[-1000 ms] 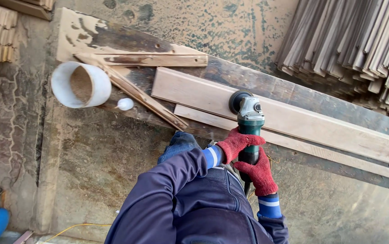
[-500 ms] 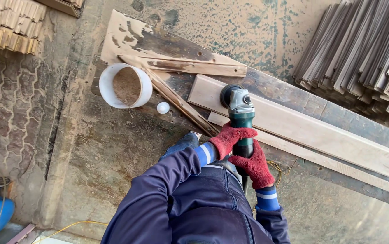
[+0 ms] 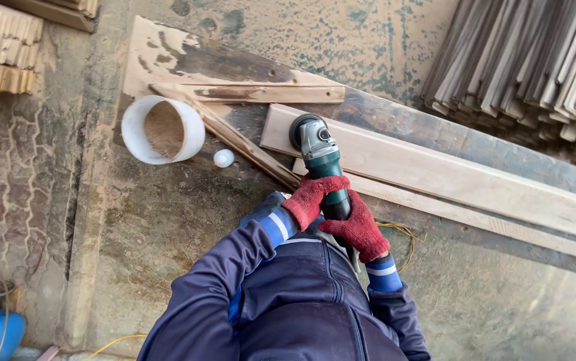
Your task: Sanding a wooden plank using a handheld angle grinder equipped with a sanding disc.
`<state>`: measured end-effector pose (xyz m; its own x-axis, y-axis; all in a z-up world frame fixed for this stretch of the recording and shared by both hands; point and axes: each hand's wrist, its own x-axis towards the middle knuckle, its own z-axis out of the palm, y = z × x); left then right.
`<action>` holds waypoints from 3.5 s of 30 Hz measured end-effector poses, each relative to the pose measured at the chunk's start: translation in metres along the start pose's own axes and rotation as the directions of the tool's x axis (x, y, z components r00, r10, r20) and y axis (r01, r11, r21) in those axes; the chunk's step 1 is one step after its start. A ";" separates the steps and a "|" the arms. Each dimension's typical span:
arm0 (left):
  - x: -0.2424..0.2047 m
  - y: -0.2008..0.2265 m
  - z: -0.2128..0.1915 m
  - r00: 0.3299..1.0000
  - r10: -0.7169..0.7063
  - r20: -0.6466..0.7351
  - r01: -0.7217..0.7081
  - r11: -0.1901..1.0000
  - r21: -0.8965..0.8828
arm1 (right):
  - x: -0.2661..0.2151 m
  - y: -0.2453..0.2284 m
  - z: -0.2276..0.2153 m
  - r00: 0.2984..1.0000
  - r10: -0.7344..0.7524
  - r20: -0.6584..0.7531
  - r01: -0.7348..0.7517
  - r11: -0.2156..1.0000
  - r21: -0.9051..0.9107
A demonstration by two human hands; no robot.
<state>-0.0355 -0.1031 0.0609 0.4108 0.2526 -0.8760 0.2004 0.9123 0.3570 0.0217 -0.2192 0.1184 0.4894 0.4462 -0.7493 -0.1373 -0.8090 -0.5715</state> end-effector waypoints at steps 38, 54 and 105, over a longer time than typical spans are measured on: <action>0.015 -0.248 0.291 0.940 -0.193 0.282 0.071 0.917 0.392 | -0.064 0.257 -0.216 0.877 0.185 -0.443 0.154 0.765 0.625; 0.001 -0.169 0.199 0.920 -0.261 0.291 0.105 0.883 0.458 | -0.068 0.182 -0.116 0.881 0.199 -0.430 0.146 0.750 0.646; 0.004 -0.150 0.149 0.950 -0.154 0.271 0.092 0.969 0.231 | -0.061 0.156 -0.094 0.916 0.190 -0.355 0.029 0.849 0.528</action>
<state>0.0687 -0.2869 0.0525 0.6001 0.0119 -0.7998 0.4373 0.8324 0.3405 0.0515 -0.4086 0.1069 0.7276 0.1194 -0.6756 -0.5571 -0.4720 -0.6833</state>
